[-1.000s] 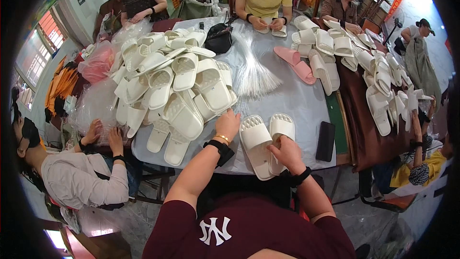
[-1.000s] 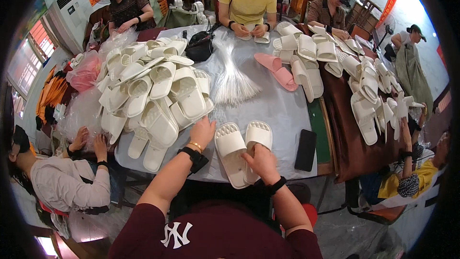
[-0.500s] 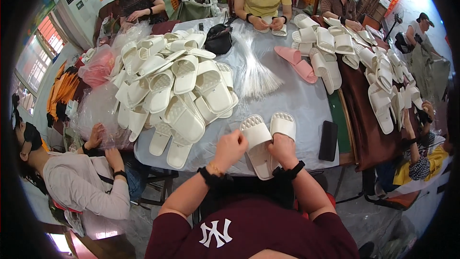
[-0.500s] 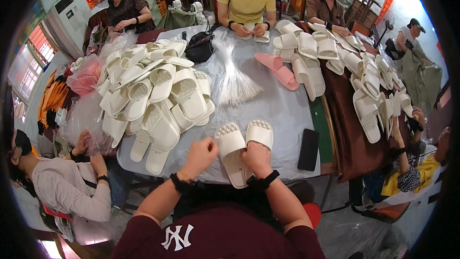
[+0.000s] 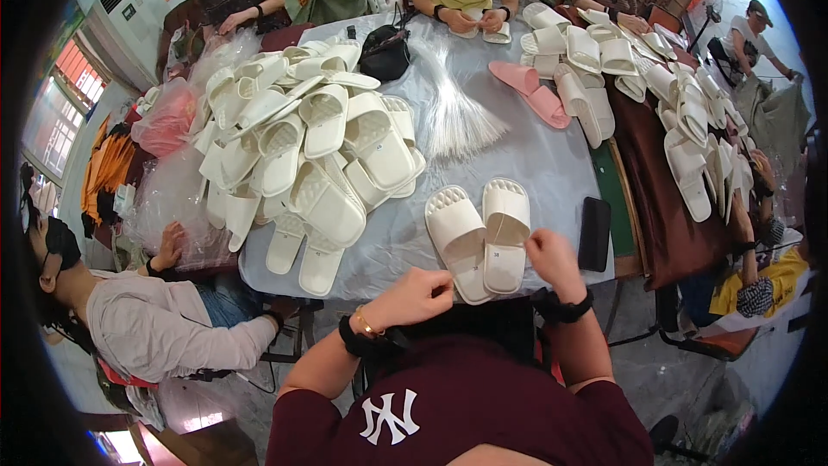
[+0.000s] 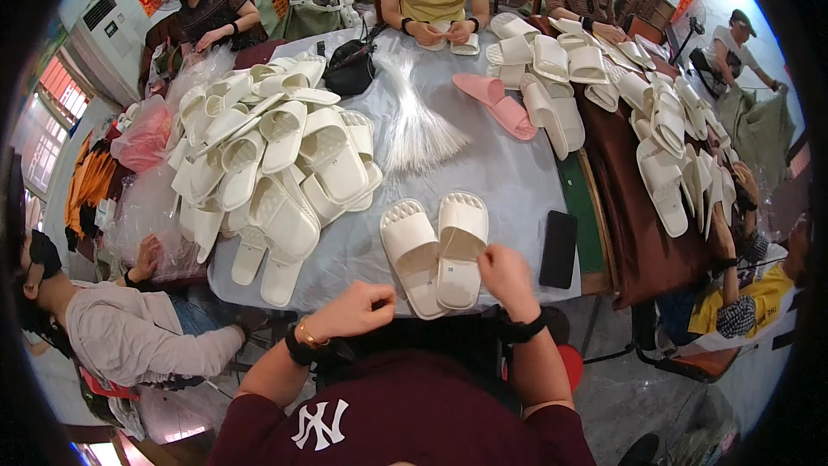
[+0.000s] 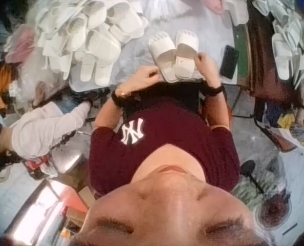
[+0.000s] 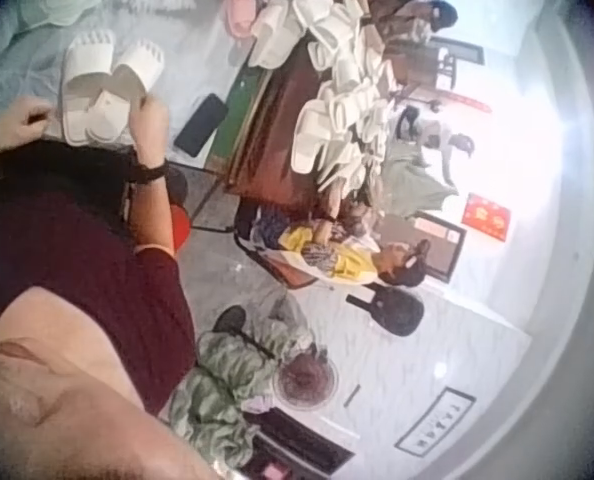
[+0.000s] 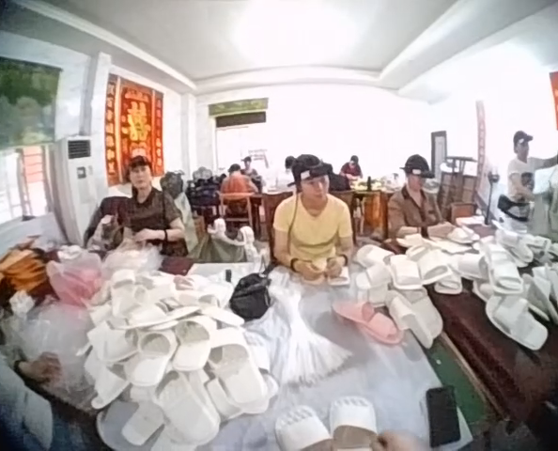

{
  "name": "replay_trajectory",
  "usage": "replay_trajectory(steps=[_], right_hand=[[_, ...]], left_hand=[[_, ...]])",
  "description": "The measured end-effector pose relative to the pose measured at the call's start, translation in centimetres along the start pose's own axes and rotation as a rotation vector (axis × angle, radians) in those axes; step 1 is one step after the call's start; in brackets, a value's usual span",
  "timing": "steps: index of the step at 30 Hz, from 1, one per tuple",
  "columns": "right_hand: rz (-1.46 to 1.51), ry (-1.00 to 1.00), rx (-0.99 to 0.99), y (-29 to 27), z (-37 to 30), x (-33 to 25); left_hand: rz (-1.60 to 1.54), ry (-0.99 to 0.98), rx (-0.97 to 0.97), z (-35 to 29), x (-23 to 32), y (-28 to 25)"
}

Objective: Hand-assembling components of slippers by threading or tying them together.

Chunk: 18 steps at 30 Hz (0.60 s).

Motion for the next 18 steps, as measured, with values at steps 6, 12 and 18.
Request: replay_trajectory(steps=[6, 12, 18], right_hand=[[0.358, -0.702, 0.068, -2.5, -4.6, -7.3], [0.039, -0.755, -0.132, 0.4, -4.6, -6.2], [-0.134, -0.465, 0.017, 0.1, -6.6, -5.9]], left_hand=[[0.053, 0.015, -0.138, 0.5, 0.6, -0.1], [0.035, 0.041, -0.075, 0.5, 1.3, -2.1], [-0.138, -0.144, 0.191, 0.2, -1.1, -4.1]])
Point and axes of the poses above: each hand's wrist, its own z-axis towards the middle knuckle, its own y-axis out of the palm, x = y × z, the point moved 3 cm from there along z, towards the middle knuckle, and after that the axes turned 14 degrees about -x, right-handed, at the moved point
